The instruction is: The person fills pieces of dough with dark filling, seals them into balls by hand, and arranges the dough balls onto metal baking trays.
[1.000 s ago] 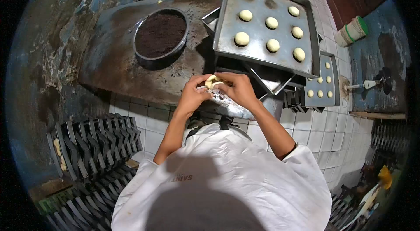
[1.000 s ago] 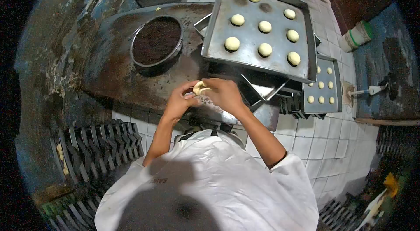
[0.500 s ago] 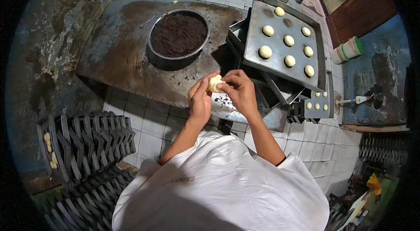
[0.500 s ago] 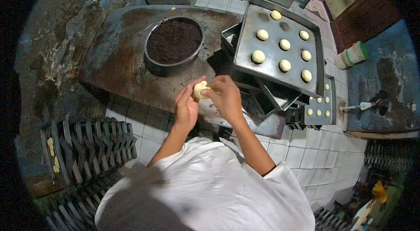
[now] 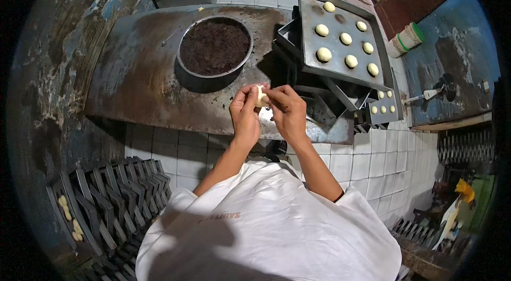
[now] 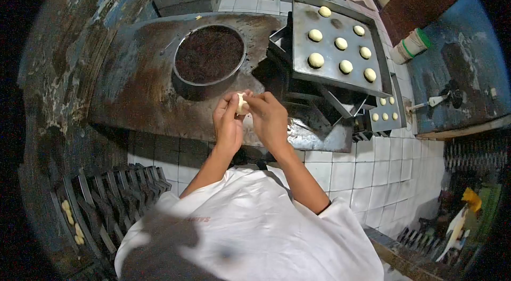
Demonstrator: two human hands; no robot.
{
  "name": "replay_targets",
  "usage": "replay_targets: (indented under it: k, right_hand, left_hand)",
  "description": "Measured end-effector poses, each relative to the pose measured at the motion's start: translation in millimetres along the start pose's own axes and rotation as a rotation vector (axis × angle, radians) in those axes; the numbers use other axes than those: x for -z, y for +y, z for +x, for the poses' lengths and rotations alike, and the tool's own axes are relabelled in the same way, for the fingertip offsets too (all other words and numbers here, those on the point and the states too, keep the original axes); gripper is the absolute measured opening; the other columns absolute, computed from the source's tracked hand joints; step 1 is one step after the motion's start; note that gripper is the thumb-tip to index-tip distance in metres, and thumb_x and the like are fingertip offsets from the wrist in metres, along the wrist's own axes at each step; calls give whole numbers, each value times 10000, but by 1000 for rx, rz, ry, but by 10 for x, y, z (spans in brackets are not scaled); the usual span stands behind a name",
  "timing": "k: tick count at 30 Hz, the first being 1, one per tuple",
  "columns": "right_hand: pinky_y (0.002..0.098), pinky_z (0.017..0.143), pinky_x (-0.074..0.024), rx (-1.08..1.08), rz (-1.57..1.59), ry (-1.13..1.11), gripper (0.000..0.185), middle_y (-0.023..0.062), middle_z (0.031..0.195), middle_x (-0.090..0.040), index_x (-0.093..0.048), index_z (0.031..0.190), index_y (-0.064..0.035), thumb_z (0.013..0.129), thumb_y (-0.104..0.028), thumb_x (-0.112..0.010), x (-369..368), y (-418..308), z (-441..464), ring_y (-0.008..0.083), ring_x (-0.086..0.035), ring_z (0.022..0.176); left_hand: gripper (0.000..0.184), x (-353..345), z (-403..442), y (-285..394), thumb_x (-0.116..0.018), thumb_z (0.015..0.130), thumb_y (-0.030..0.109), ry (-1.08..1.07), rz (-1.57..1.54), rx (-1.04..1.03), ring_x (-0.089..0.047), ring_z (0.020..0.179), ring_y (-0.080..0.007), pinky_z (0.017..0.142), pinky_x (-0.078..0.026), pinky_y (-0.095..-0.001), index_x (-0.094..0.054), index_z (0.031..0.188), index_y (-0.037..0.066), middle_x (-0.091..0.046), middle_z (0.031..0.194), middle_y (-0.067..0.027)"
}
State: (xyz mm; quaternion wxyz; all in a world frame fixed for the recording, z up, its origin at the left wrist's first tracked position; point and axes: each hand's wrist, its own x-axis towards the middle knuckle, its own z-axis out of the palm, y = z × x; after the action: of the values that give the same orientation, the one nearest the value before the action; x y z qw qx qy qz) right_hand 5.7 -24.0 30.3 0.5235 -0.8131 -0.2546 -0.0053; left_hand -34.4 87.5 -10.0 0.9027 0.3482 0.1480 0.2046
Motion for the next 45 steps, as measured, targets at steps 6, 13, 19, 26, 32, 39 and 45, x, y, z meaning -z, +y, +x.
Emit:
replay_targets:
  k: [6, 13, 19, 26, 32, 39, 45]
  right_hand:
    - [307, 851, -516, -297, 473, -95, 150, 64, 977, -700, -726, 893, 30, 813, -83, -782, -56, -47, 138, 183, -669, 928]
    - [307, 798, -544, -178, 225, -20, 299, 99, 974, -713, -730, 1114, 9, 834, -87, -773, -173, -152, 78, 179, -689, 930]
    - [276, 780, -538, 229, -260, 138, 220, 88, 970, -673, -735, 998, -5, 785, -6, -790, -225, -143, 58, 167, -670, 882]
    - [308, 786, -548, -382, 329, -24, 183, 134, 1000, -739, -727, 891, 46, 785, -74, -816, 113, 21, 281, 147, -686, 875]
    - [274, 728, -533, -119, 199, 22, 230, 73, 927, -700, -753, 1052, 37, 832, -26, -771, 306, 200, 289, 128, -656, 821]
    - [321, 803, -520, -172, 163, 37, 238, 129, 987, -708, -752, 977, -1, 776, -109, -820, 1069, 526, 642, 218, -680, 903]
    - [311, 947, -485, -429, 624, -291, 475, 103, 1141, -681, -578, 1304, 56, 922, -181, -730, 1621, 1031, 895, 140, -601, 1076]
  left_hand:
    - [362, 9, -46, 246, -515, 1058, 276, -263, 0, -69, -543, 1284, -230, 1085, -414, -360, -648, 1198, -30, -545, 1434, -192]
    - [289, 269, -15, 150, -562, 1032, 203, -32, -97, 120, -607, 1089, -181, 968, -481, -326, -583, 1234, -1, -628, 1194, -113]
    - [224, 172, -11, 218, -505, 1061, 155, -72, -133, 91, -623, 1127, -183, 959, -501, -310, -606, 1191, 2, -636, 1259, -140]
    - [173, -44, 118, -88, -537, 1047, 156, -171, 6, -57, -579, 1185, -195, 1058, -425, -352, -611, 1118, 16, -627, 1257, -158]
    - [196, -391, 349, -413, -541, 1061, 199, 112, 94, -23, -619, 870, -109, 793, -509, -259, -607, 1007, 23, -682, 994, -87]
    - [338, -1097, 470, -710, -534, 1067, 254, 50, 333, -48, -640, 925, -131, 844, -502, -273, -689, 936, -16, -705, 1055, -126]
    - [483, -1585, 654, -958, -402, 1096, 310, -295, 687, -322, -507, 1323, -271, 1119, -354, -391, -721, 965, -27, -635, 1351, -159]
